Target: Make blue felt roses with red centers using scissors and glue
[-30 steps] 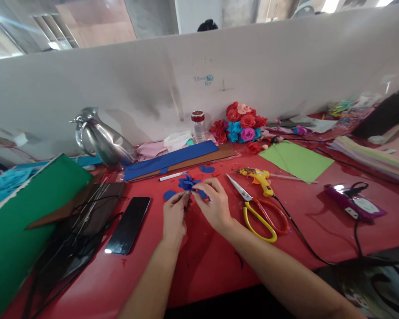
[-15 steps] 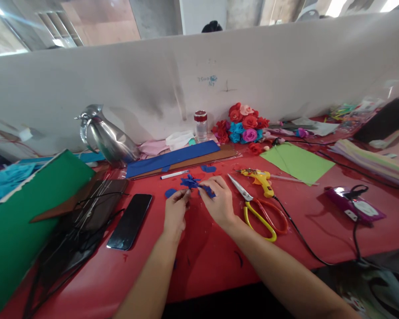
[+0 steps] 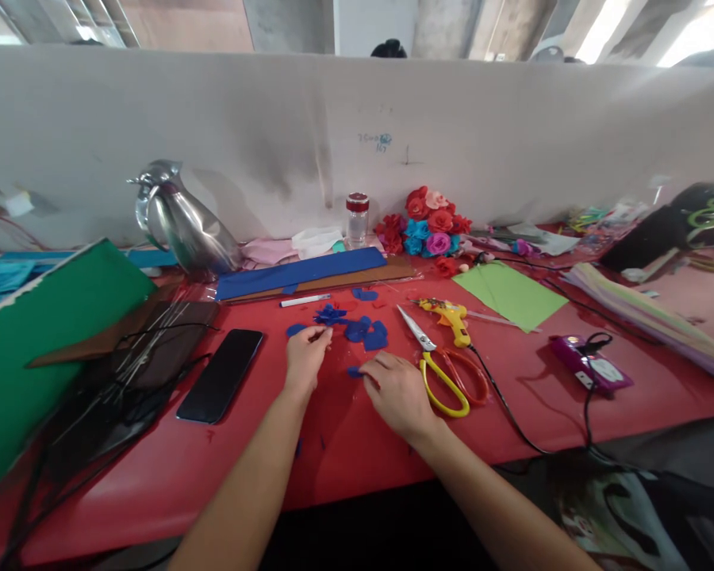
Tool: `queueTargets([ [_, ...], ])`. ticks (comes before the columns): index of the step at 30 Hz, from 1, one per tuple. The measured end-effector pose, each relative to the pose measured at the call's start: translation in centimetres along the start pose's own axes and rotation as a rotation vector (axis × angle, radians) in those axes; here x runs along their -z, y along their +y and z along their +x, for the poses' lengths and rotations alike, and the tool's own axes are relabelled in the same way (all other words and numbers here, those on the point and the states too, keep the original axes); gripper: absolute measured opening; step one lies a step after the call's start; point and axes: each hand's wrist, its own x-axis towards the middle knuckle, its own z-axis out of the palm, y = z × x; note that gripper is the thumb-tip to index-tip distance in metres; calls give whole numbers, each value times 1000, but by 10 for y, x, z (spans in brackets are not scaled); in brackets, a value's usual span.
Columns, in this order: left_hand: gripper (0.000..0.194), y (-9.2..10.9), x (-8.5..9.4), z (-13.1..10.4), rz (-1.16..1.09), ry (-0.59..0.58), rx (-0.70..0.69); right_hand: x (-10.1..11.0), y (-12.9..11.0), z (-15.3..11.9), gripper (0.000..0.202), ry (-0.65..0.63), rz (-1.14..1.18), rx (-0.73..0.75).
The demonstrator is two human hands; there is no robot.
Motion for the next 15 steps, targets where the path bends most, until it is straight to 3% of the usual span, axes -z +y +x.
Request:
queueTargets([
  [5, 20, -6, 4, 2, 222, -25, -63, -3, -1, -7, 23, -38, 19, -20],
  [9, 13, 6, 12, -6, 320, -11, -117, -5, -1, -10, 21, 2, 18, -9],
  [13, 8, 25, 22, -35, 363, 90, -286, -8, 1, -11, 21, 102, 37, 30],
  [15, 9, 31, 24, -55, 363, 7, -209, -8, 2, -11, 20, 146, 38, 54],
])
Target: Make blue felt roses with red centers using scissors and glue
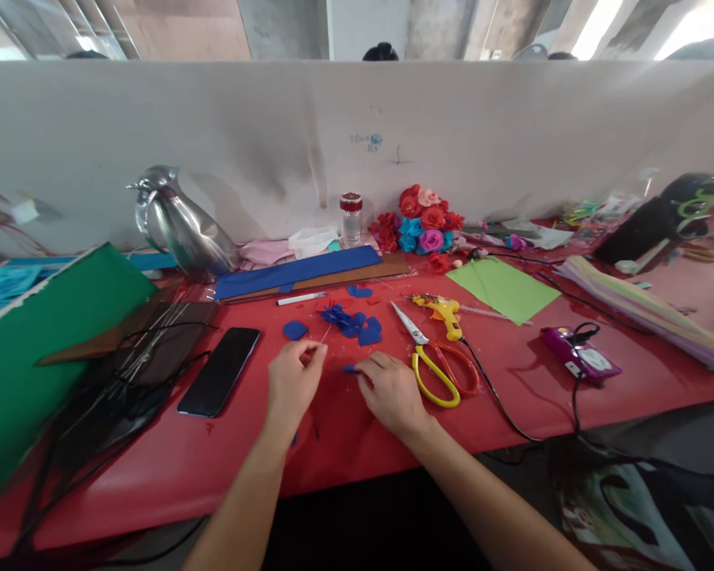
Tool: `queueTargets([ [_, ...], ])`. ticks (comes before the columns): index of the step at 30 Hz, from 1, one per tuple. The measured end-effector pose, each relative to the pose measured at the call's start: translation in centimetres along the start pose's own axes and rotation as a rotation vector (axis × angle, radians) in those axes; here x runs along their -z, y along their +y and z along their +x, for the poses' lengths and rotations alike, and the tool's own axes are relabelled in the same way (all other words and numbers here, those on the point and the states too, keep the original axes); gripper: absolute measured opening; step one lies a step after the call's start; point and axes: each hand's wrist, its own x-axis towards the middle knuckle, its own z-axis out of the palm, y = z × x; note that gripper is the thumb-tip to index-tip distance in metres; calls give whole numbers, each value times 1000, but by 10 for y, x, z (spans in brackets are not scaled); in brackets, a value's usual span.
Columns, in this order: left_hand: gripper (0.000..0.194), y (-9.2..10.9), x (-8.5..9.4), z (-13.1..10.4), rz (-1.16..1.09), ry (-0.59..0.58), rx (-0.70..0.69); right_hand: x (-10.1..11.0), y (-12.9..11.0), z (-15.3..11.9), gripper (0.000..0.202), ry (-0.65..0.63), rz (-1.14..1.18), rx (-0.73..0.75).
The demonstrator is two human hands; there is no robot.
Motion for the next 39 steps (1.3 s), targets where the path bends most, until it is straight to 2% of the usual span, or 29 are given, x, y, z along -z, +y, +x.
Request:
queueTargets([
  [2, 22, 5, -2, -18, -91, -210, 143, 1, -1, 0, 18, 30, -18, 31],
  [3, 28, 7, -4, -26, -162, -267, 213, 2, -2, -1, 17, 42, -35, 52],
  [5, 34, 8, -12, -36, -319, -307, 314, 5, -4, -2, 16, 73, -80, 98],
  [9, 33, 7, -25, -40, -530, -275, 375, 11, -5, -4, 17, 148, -136, 154],
  [15, 34, 3, -31, -38, -530, -280, 340, 14, 0, -7, 17, 159, -154, 207],
  [21, 40, 9, -29, -44, -623, -206, 416, 18, 2, -9, 19, 253, -160, 218],
  [24, 43, 15, -26, -48, -660, -223, 471, 19, 1, -12, 21, 281, -148, 214],
  [27, 36, 19, -25, -52, -660, -256, 452, 19, -1, -14, 21, 274, -155, 226],
  [30, 31, 20, -25, -53, -698, -234, 466, 20, 0, -15, 21, 298, -195, 261],
  [32, 36, 21, -23, -53, -766, -210, 537, 21, 2, -16, 18, 325, -205, 294],
  [34, 38, 23, -21, -53, -856, -245, 641, 21, 4, -18, 18, 338, -181, 307],
  [36, 28, 25, -20, -54, -917, -343, 728, 21, 4, -22, 19, 329, -136, 279],
  [38, 24, 26, -21, -56, -925, -387, 741, 20, 2, -25, 21, 313, -102, 240],
  [39, 24, 26, -22, -56, -909, -364, 716, 19, 0, -26, 22, 307, -94, 229],
])
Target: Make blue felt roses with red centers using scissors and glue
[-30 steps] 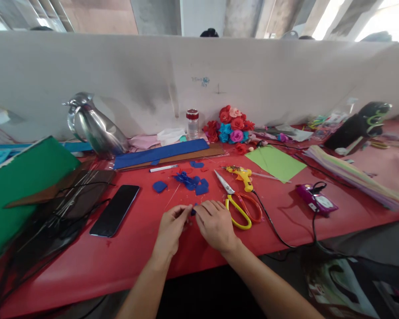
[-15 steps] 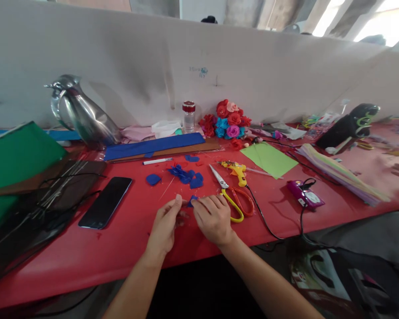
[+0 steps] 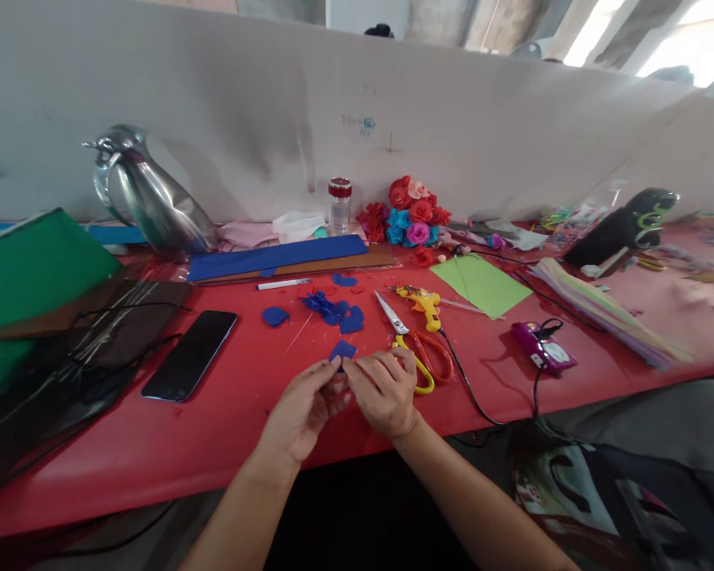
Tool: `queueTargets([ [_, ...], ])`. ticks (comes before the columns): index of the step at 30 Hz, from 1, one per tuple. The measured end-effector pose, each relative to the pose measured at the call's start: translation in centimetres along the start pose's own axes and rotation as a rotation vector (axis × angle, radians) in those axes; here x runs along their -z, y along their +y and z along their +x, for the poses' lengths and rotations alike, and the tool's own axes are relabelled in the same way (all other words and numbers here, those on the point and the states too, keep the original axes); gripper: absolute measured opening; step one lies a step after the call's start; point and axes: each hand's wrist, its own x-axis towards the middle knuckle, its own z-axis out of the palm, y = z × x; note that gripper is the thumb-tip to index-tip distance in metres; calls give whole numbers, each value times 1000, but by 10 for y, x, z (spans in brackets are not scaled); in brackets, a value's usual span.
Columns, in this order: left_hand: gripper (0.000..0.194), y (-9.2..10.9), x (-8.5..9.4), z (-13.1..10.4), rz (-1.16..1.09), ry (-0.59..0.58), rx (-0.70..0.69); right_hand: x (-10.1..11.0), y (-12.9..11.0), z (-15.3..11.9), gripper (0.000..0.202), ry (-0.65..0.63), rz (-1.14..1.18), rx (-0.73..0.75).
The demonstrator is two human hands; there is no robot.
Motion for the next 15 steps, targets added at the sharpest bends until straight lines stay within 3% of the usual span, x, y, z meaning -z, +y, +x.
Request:
queueTargets([
  [3, 29, -2, 2, 2, 108, 91, -192, 1, 2, 3, 23, -30, 11, 0],
  [5, 29, 0, 7, 4, 233, 147, -313, 3, 17, 8, 25, -48, -6, -66],
  [6, 28, 2, 11, 4, 295, 172, -367, 6, 30, 11, 25, -49, -34, -142],
  [9, 22, 8, 26, 6, 474, 217, -486, 13, 83, 19, 28, -38, -199, -599],
  [11, 17, 9, 35, 9, 585, 240, -537, 16, 118, 23, 36, -186, -264, -877],
  [13, 13, 7, 43, 13, 678, 230, -575, 15, 142, 27, 39, -386, -261, -1018],
  [15, 9, 3, 48, 18, 746, 213, -632, 12, 155, 32, 33, -466, -218, -1059],
])
